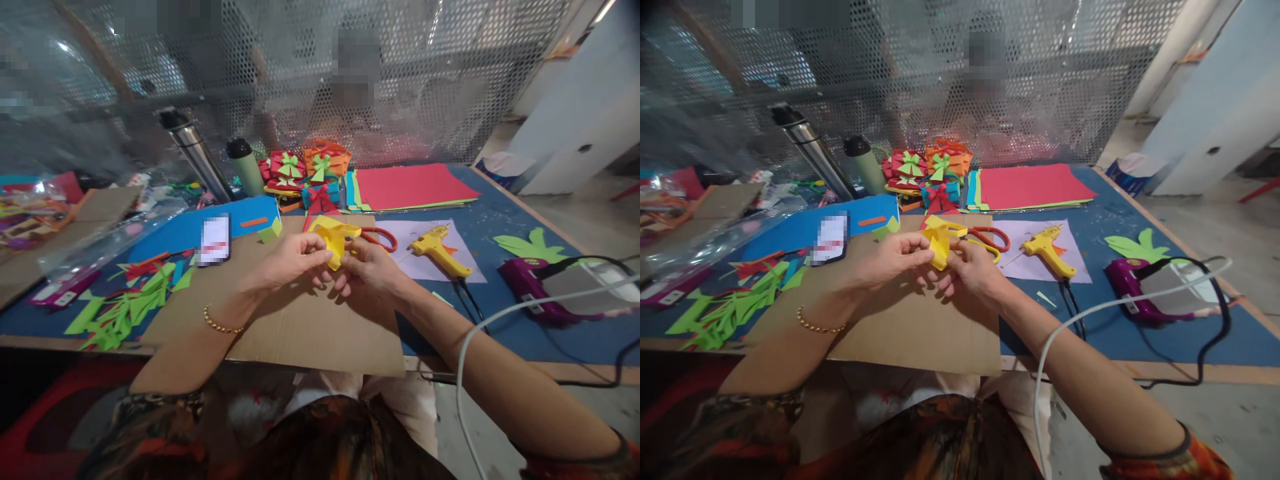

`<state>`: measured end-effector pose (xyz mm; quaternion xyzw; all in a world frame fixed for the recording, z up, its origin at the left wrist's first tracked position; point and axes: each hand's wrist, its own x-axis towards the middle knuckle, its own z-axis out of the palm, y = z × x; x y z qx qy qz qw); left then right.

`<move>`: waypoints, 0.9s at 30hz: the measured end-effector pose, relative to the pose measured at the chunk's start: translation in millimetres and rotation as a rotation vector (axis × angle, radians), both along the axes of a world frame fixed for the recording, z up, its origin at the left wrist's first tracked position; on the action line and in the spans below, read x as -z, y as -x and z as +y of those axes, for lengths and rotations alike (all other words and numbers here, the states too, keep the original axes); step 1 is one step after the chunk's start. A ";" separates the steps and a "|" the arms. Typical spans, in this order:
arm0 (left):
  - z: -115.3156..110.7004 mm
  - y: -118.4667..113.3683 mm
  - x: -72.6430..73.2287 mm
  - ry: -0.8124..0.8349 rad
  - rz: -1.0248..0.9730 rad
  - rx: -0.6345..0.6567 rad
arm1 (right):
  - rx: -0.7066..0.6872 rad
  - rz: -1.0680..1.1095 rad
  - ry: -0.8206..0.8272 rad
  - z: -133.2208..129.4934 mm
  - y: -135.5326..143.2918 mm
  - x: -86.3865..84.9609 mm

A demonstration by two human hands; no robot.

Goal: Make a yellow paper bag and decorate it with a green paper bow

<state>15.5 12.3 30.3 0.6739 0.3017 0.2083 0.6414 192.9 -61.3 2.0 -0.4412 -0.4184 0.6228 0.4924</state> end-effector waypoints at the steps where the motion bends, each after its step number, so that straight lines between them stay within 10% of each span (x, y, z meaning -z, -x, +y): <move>1: -0.3 -0.3 0.0 -0.010 0.017 -0.011 | 0.006 0.002 0.006 -0.2 0.9 1.3; 9: -4.4 -2.8 -2.3 -0.289 0.154 -0.100 | -0.006 -0.018 0.002 -3.0 3.9 6.5; 27: -1.5 -6.0 -2.0 -0.308 0.270 -0.092 | 0.073 -0.074 0.005 0.5 8.0 5.4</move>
